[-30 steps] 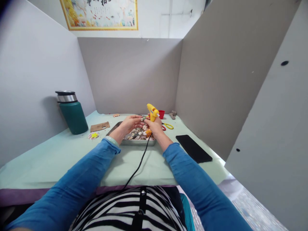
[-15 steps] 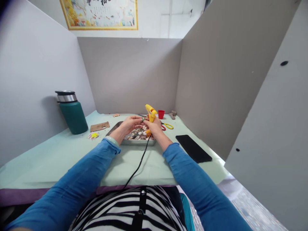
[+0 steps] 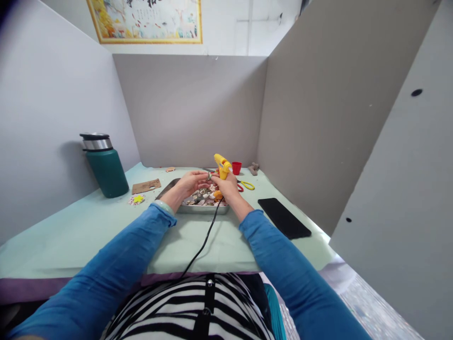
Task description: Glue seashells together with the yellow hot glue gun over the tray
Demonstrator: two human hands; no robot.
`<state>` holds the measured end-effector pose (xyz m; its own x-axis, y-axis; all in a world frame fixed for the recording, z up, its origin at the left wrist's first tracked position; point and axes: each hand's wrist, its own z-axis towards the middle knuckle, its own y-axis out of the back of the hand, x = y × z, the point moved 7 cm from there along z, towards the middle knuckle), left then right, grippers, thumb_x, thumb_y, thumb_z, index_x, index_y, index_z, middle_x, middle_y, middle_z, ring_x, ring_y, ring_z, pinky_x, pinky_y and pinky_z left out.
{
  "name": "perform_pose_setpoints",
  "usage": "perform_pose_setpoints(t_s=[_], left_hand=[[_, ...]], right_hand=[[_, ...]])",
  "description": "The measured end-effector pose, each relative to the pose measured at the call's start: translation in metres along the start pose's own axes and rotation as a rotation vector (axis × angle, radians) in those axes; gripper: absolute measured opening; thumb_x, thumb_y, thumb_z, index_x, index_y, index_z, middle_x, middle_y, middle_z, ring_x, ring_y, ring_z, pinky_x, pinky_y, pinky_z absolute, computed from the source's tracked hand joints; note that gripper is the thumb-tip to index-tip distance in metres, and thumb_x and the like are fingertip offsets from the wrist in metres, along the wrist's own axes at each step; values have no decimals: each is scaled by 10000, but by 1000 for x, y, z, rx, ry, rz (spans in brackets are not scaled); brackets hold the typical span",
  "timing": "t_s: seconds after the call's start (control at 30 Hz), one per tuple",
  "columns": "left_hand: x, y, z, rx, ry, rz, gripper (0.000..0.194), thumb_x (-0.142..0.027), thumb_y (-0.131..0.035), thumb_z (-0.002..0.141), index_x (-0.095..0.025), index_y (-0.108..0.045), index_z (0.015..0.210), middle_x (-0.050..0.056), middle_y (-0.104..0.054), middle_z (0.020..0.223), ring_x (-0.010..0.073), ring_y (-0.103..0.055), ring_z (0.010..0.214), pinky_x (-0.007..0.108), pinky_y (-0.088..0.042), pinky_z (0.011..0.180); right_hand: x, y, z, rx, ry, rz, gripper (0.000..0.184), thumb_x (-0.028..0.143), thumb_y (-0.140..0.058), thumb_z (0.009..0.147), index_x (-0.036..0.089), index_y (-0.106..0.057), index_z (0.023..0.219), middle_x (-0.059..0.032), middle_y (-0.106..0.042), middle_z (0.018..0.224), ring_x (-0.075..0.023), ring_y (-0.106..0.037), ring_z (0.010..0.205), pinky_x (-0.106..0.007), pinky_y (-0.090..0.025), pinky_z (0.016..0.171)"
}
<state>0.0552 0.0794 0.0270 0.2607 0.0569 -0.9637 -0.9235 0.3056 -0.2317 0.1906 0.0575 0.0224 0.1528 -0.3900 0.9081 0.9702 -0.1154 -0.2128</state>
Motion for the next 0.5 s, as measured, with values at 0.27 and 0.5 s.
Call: perform_pose_setpoints(t_s=[0.27, 0.5], left_hand=[[4, 1, 2, 33, 12, -19, 104, -61, -766, 742, -65, -677, 795, 78, -703, 715, 145, -680, 622, 316, -558, 736], [3, 2, 0, 29, 2, -17, 96, -54, -764, 733, -75, -689, 790, 84, -720, 740, 151, -693, 637, 317, -570, 744]], right_hand=[[2, 0, -2, 11, 24, -52, 361, 212, -714, 599, 187, -601, 941, 27, -636, 707, -119, -545, 537, -243, -439, 480], [4, -1, -3, 45, 60, -72, 359, 227, -712, 599, 189, -612, 942, 21, -648, 707, -121, -545, 539, -261, -462, 522]])
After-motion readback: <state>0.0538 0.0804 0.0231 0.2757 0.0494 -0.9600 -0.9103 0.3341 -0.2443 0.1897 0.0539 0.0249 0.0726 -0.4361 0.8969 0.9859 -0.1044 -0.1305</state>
